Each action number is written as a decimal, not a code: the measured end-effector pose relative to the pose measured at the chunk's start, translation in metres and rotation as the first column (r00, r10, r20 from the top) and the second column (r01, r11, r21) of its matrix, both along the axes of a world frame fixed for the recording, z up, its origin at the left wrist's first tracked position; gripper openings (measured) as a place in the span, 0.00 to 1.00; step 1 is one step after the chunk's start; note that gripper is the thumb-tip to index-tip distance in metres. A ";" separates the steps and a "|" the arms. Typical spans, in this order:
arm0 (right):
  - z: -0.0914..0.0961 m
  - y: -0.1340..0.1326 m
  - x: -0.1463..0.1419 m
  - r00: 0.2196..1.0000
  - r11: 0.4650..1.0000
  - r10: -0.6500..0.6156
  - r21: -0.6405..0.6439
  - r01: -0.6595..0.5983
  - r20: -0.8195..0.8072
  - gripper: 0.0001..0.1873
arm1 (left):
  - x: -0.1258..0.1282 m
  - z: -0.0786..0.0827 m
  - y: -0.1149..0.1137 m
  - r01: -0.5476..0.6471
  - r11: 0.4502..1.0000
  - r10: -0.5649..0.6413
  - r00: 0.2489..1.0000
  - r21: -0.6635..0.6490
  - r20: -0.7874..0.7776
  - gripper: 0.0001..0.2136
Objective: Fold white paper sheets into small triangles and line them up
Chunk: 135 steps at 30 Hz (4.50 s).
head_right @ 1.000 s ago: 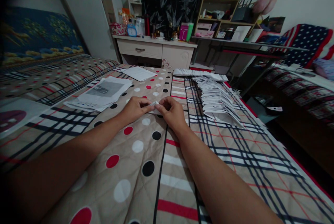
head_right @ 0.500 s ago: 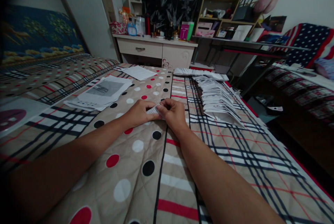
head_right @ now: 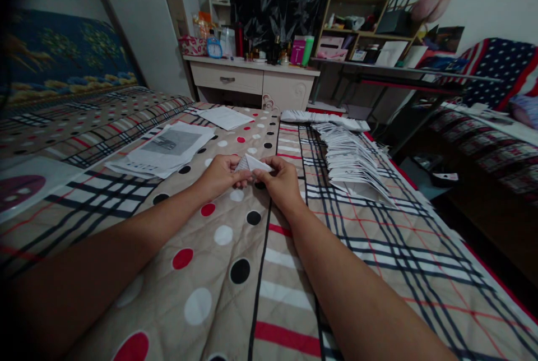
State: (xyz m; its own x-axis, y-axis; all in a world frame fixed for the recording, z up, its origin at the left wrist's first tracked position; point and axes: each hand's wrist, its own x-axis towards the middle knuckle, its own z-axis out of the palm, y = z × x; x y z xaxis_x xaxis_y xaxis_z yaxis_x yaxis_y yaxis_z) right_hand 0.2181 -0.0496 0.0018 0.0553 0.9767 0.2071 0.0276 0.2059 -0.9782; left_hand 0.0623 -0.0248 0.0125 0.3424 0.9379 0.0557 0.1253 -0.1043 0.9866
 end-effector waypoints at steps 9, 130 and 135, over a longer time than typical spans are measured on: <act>0.002 -0.002 0.006 0.994 0.995 -0.102 -0.018 0.102 -0.025 0.11 | -0.003 0.001 0.001 0.083 0.985 -0.066 0.991 -0.148 0.119 0.11; 0.003 -0.007 -0.004 0.987 0.979 -0.099 0.191 0.073 0.126 0.09 | -0.007 -0.007 0.001 0.091 0.957 -0.097 0.995 0.276 0.011 0.22; 0.005 -0.007 -0.003 0.979 0.964 -0.200 0.187 0.188 0.043 0.07 | -0.004 -0.010 0.004 0.150 0.981 -0.162 0.983 0.121 0.090 0.25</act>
